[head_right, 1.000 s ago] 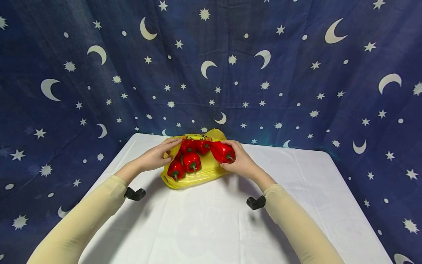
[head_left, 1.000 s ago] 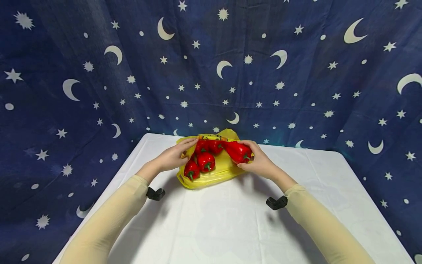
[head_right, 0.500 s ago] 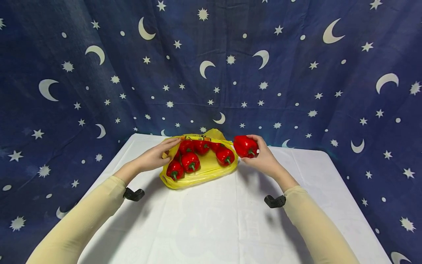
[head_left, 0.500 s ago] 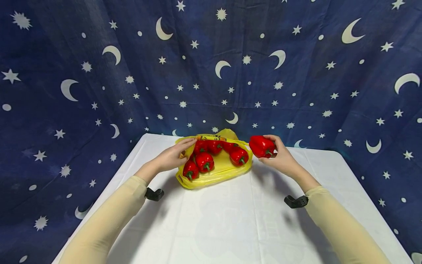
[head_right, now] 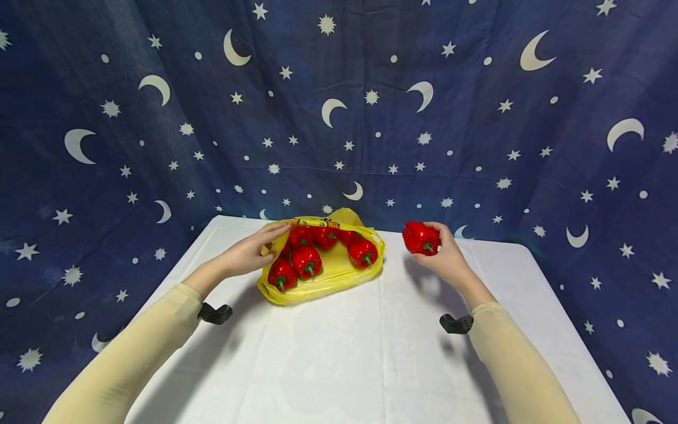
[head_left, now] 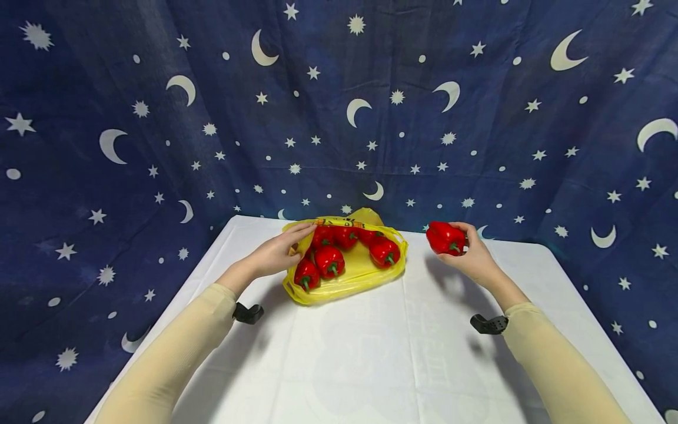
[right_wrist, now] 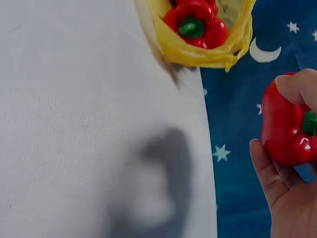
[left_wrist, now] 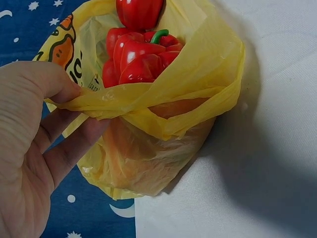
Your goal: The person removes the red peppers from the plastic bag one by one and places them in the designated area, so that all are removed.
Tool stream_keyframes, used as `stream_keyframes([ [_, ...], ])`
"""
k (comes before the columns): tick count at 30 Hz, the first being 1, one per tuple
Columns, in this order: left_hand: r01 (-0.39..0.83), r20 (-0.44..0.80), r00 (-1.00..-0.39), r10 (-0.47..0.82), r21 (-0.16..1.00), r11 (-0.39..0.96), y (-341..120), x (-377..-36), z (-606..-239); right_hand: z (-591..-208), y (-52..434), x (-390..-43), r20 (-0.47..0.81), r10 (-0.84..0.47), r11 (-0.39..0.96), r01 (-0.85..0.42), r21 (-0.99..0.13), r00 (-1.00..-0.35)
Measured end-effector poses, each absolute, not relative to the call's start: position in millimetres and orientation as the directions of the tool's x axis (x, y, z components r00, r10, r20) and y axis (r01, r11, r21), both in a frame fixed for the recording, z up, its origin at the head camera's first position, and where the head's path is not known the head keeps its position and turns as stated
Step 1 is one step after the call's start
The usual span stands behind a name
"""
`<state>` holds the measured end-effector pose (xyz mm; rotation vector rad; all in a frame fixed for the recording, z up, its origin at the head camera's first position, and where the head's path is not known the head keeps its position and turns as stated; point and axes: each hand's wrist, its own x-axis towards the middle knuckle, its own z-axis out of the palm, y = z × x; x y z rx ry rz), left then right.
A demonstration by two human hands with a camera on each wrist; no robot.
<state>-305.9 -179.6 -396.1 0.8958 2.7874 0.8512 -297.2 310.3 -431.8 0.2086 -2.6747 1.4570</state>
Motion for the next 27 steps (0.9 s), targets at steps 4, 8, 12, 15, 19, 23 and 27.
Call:
stream_keyframes([
  [4,0.514,0.078,-0.819,0.568,0.536,0.669,-179,-306,-397,-439,317,-301,0.152,-0.068,0.531,-0.165,-0.831,-0.986],
  [8,0.515,0.077,-0.820,0.567,0.531,0.673,-179,-307,-399,-448,324,-304,0.153,-0.066,0.534,-0.164,-0.830,-0.986],
  [12,0.520,0.082,-0.818,0.569,0.528,0.672,-179,-307,-400,-456,331,-306,0.135,-0.057,0.535,-0.145,-0.832,-0.989],
  [15,0.526,0.088,-0.816,0.572,0.524,0.670,-179,-308,-401,-463,334,-308,0.113,-0.052,0.535,-0.123,-0.836,-0.992],
  [19,0.523,0.087,-0.818,0.569,0.525,0.672,-179,-309,-401,-471,337,-311,0.087,-0.049,0.544,-0.100,-0.833,-0.995],
  [23,0.510,0.078,-0.825,0.560,0.530,0.678,-179,-308,-399,-478,338,-314,0.077,-0.057,0.549,-0.096,-0.830,-0.995],
  [27,0.503,0.073,-0.829,0.555,0.532,0.681,-179,-307,-398,-481,337,-317,0.072,-0.068,0.544,-0.097,-0.833,-0.995],
])
